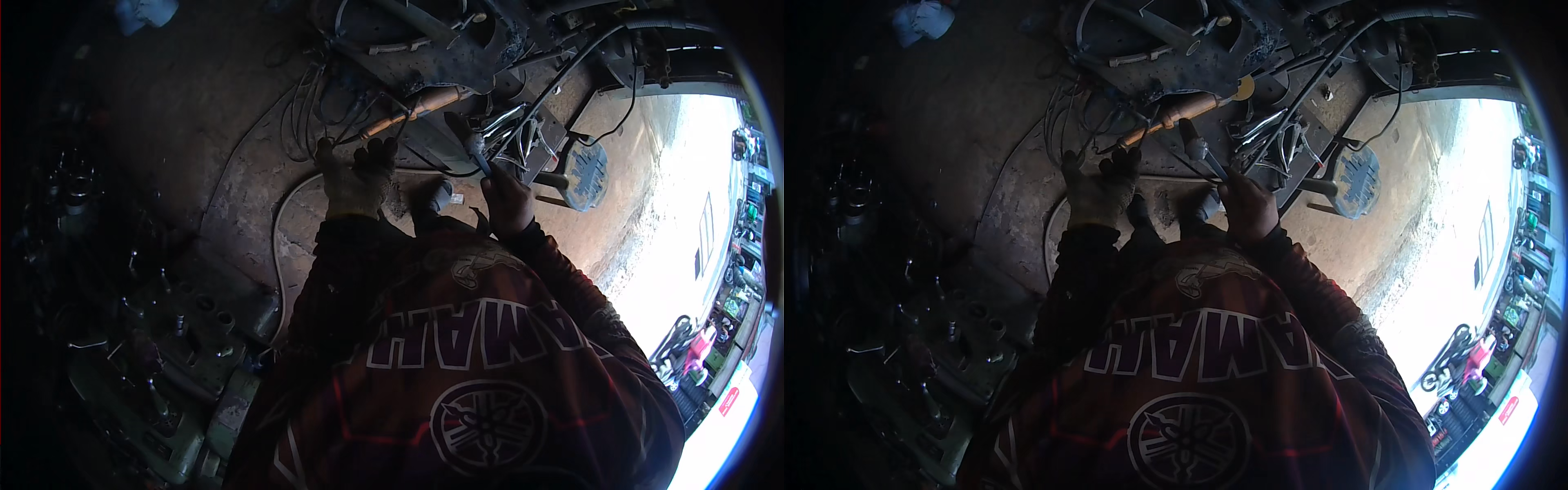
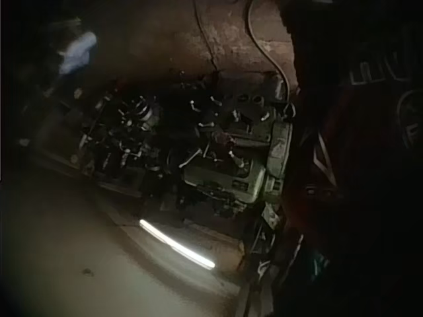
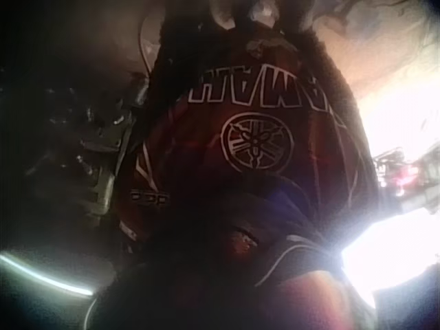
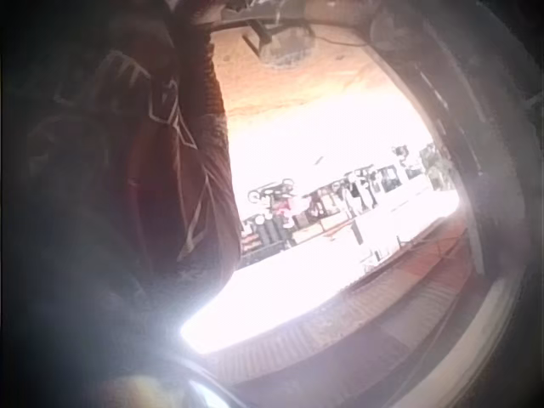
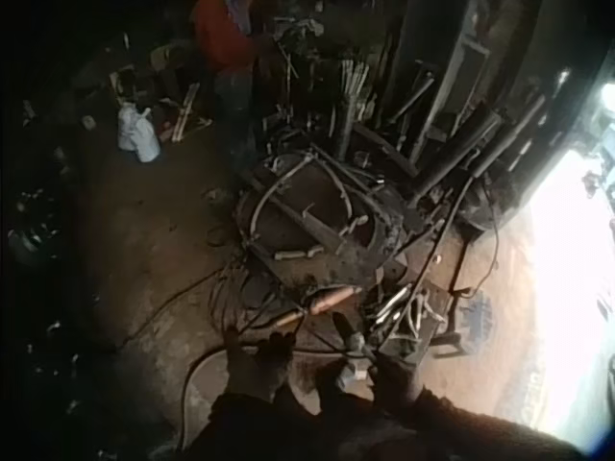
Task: The person welds metal rods into a frame using a welding electrode holder and then taps the welded joints with a chipping hammer.
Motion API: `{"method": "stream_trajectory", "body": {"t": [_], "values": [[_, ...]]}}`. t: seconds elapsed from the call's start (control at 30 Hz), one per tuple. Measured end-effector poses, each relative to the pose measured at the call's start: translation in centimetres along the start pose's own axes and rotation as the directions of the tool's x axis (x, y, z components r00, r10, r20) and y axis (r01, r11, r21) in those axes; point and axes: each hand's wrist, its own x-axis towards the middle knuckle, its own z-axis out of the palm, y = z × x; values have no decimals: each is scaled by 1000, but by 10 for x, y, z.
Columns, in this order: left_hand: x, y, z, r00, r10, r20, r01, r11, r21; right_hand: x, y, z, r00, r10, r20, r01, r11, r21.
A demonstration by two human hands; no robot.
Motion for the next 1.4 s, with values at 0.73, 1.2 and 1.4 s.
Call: {"method": "stream_trajectory", "body": {"t": [0.73, 1.2, 1.4], "values": [[29, -22, -13, 978, -206, 15, 207, 977, -44, 46, -3, 0, 992, -71, 101, 73, 997, -22], [35, -50, -19, 972, -212, 99, 220, 972, -81, 50, -9, 10, 992, -104, 73, 108, 993, -51], [26, -54, -12, 979, -186, 82, 192, 979, -71, 61, -8, 18, 971, -188, 150, 207, 971, -122]]}}
